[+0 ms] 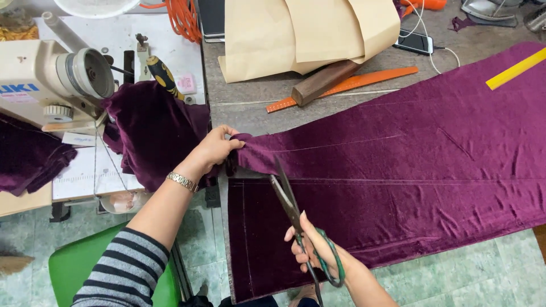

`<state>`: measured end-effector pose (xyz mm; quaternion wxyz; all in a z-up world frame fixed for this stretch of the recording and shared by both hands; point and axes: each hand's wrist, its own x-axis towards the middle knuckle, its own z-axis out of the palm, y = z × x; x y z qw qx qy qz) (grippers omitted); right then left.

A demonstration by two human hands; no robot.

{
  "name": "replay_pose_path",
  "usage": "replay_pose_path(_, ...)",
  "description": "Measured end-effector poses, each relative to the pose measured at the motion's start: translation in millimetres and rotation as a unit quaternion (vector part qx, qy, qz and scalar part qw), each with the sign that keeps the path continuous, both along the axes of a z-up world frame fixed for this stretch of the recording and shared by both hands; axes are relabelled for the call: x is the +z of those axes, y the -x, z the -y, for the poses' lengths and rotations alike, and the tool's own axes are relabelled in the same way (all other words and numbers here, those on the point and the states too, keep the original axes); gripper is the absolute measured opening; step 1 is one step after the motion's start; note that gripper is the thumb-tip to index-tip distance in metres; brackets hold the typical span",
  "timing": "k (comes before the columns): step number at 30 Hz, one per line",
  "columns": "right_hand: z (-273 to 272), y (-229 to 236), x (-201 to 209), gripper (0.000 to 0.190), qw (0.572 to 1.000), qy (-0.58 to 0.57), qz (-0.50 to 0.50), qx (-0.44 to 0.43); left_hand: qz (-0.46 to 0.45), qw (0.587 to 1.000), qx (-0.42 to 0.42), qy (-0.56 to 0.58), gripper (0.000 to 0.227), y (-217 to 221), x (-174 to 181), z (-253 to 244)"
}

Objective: The person cuts a large piece of purple velvet fabric along chalk lines using shears. After cutting, they use a yellow ruler and a piece of chalk to measure and mark additional lines on the fabric.

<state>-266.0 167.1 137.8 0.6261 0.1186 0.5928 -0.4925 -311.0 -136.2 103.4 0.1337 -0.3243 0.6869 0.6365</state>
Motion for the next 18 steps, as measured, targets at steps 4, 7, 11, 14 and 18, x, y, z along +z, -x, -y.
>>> replay_pose_path(4,14,11,3,0.067,0.999,-0.015,-0.029,-0.039,0.016,1.0,-0.014,0.005,0.015,-2,-6,1)
replay_pose_path(7,22,18,1,0.064,0.998,-0.034,-0.05,-0.035,0.021,1.0,-0.018,-0.002,0.015,-5,-2,-1)
replay_pose_path(11,32,18,5,0.06,0.995,-0.061,-0.057,-0.054,0.004,1.0,-0.012,0.015,0.016,-4,-19,0)
replay_pose_path(14,35,16,7,0.061,0.991,-0.086,-0.083,-0.057,0.019,0.998,-0.033,0.056,0.017,-4,-17,0)
replay_pose_path(18,30,21,4,0.065,0.994,-0.073,-0.071,-0.036,0.022,0.996,-0.052,0.066,0.013,-4,-21,0)
